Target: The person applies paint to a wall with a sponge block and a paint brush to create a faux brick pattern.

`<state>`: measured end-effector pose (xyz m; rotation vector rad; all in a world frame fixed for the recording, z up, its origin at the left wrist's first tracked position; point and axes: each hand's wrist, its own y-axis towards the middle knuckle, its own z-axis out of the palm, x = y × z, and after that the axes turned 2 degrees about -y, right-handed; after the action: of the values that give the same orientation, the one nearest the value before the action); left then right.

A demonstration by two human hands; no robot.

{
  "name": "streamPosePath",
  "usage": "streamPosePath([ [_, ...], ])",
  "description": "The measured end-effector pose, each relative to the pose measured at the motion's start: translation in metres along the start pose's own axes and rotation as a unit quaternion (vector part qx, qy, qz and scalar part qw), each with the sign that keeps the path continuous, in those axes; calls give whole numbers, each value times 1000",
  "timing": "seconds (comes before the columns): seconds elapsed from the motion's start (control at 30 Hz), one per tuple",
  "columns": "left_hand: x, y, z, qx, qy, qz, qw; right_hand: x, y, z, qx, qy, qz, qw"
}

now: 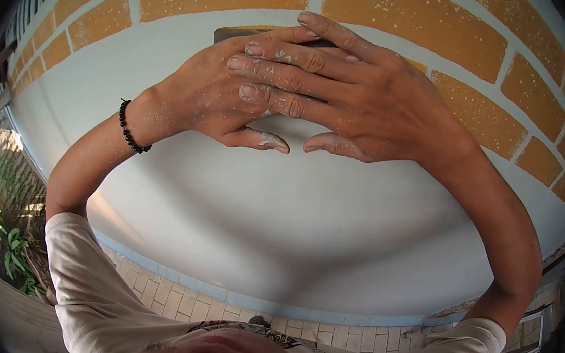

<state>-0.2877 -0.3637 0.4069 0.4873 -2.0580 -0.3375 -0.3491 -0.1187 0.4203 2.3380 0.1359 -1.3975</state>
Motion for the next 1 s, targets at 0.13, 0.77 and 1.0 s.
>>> streamPosePath([
  [0.13,-4,-2,-2,12,-53,-9,998,1,0,-4,-14,13,-3,1000],
  [0.77,-7,7,-17,-99,-29,40,994,21,-31,-20,-237,-7,164,958],
  [1.0,21,-35,-56,-351,51,-55,933,26,-30,-23,-215,-22,167,962],
])
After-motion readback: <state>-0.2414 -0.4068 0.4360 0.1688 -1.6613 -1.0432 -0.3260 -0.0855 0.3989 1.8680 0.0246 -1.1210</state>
